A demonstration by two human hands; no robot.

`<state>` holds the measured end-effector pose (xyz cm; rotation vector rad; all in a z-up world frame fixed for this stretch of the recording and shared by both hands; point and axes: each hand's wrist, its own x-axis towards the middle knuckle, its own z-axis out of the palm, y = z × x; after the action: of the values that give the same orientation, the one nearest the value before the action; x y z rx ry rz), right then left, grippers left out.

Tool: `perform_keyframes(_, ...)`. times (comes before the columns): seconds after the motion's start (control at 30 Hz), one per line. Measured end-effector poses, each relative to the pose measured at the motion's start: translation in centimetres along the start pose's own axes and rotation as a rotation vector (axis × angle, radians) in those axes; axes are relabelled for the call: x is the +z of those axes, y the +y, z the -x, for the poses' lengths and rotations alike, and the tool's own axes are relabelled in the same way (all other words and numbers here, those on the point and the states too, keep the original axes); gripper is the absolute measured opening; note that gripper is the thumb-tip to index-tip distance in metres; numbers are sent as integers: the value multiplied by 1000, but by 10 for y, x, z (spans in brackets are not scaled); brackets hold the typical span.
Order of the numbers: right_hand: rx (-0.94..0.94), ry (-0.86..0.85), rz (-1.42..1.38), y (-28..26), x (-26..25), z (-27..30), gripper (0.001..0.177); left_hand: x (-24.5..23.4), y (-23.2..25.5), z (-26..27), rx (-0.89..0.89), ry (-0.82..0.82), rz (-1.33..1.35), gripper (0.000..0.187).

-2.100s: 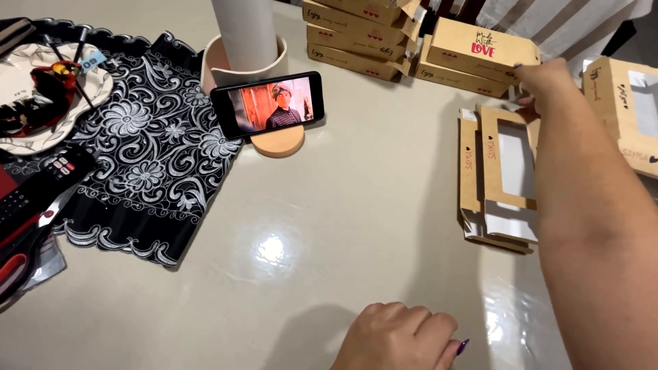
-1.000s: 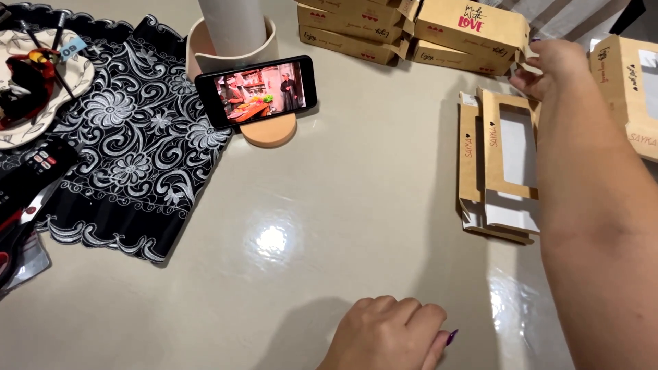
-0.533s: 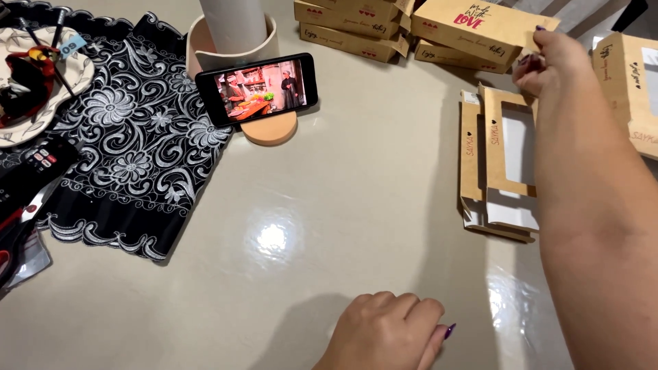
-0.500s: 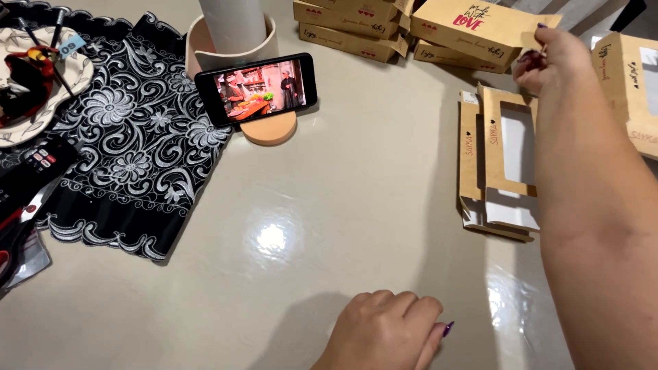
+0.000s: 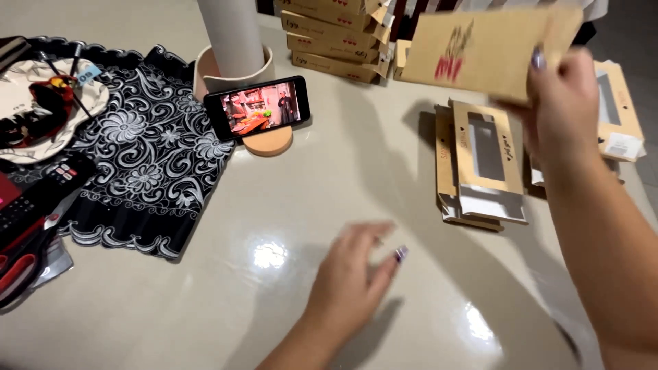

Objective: Assembling cardboard gift boxes by folding along pre-scored lines and tucking in the flaps.

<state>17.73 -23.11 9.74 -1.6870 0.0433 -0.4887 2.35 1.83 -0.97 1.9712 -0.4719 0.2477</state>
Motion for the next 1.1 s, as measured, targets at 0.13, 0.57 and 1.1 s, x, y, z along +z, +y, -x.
perform_keyframes(0.13, 179, 43, -65, 10, -36, 88, 26, -20, -5, -10, -100, 227, 185, 47)
perform_keyframes(0.57, 389, -402, -856, 113, -113, 203, 66, -33, -12, -19, -598, -64, 423, 31)
perform_keyframes(1.1, 417, -523, -784, 121, -112, 205, 67, -30, 5, -19, -646, -260, 423, 44)
